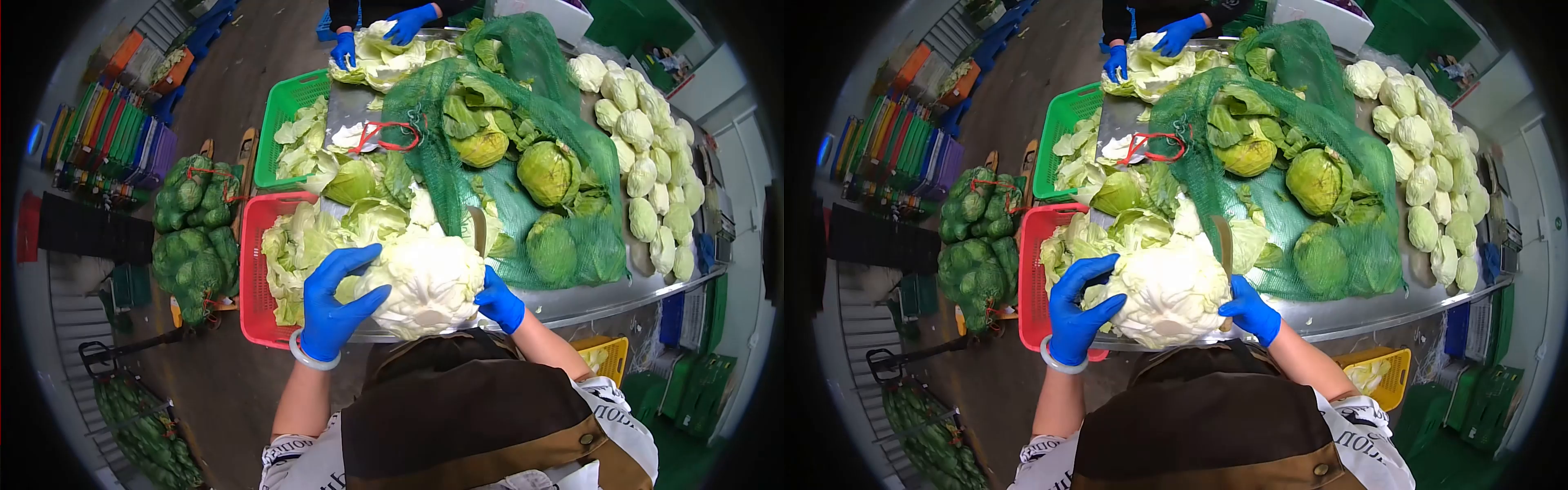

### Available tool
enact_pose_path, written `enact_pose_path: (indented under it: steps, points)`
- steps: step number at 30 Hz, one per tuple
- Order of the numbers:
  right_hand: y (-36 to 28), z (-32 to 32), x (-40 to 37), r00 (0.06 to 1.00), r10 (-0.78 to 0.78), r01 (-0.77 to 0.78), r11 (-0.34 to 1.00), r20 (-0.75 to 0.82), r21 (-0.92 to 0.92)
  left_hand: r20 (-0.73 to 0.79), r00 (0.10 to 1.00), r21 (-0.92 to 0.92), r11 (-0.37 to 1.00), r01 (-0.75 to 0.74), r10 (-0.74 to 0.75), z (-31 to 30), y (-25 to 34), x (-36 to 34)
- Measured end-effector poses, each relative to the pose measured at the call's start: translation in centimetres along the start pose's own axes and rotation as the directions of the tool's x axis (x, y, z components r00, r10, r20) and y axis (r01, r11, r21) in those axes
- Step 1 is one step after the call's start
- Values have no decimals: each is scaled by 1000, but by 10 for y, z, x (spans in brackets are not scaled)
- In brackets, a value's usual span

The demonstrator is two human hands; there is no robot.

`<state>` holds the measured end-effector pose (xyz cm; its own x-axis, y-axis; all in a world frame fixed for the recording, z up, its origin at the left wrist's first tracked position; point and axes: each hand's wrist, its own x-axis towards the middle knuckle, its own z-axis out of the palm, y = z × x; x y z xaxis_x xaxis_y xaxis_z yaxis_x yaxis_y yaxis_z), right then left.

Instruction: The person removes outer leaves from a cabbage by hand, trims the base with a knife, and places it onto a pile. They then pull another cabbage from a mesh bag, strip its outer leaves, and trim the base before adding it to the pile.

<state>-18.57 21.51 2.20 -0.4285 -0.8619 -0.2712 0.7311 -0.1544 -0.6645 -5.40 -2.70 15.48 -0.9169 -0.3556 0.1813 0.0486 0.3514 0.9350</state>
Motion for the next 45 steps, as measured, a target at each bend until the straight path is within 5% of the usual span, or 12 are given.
enact_pose_path:
  steps: [8,15,18,21,22,25,29,34,37,41,44,45]
  points:
    - [13,-20,-29,994,110,-107,990,30,-95,-28,984,-115,978,172,-176,20,-27,-13]
    - [-12,-5,-40,985,157,-125,938,76,-323,54,919,381,858,343,-391,37,-102,-27]
    - [-32,6,-49,980,-15,155,693,201,-705,445,515,-330,401,855,-732,14,-101,-54]
    - [-41,29,-46,905,-136,426,316,404,-848,602,593,-584,211,784,-534,29,-68,-69]
    - [-39,35,-39,885,-158,466,316,438,-826,577,659,-449,487,749,-482,33,-78,-69]
    - [-53,49,-21,883,-174,470,339,437,-815,547,656,-541,379,751,-519,34,-70,-57]
    - [-41,58,-33,930,-232,354,347,286,-869,429,866,-513,721,467,-256,35,-67,-53]
    - [-46,76,-49,862,-409,420,248,299,-873,353,884,-383,815,435,-306,29,-48,-52]
    - [-58,113,-55,862,-363,371,-27,355,-928,247,933,-261,909,325,-263,30,-84,-72]
    - [-48,91,-62,852,-427,303,-71,303,-950,291,856,-302,807,507,-428,33,-38,-56]
    - [-67,48,-60,672,-734,11,-120,96,-993,250,871,-417,764,492,-424,31,-37,-64]
    - [-75,31,-61,649,-751,-55,109,-119,-993,246,870,-462,738,492,-427,30,-36,-67]
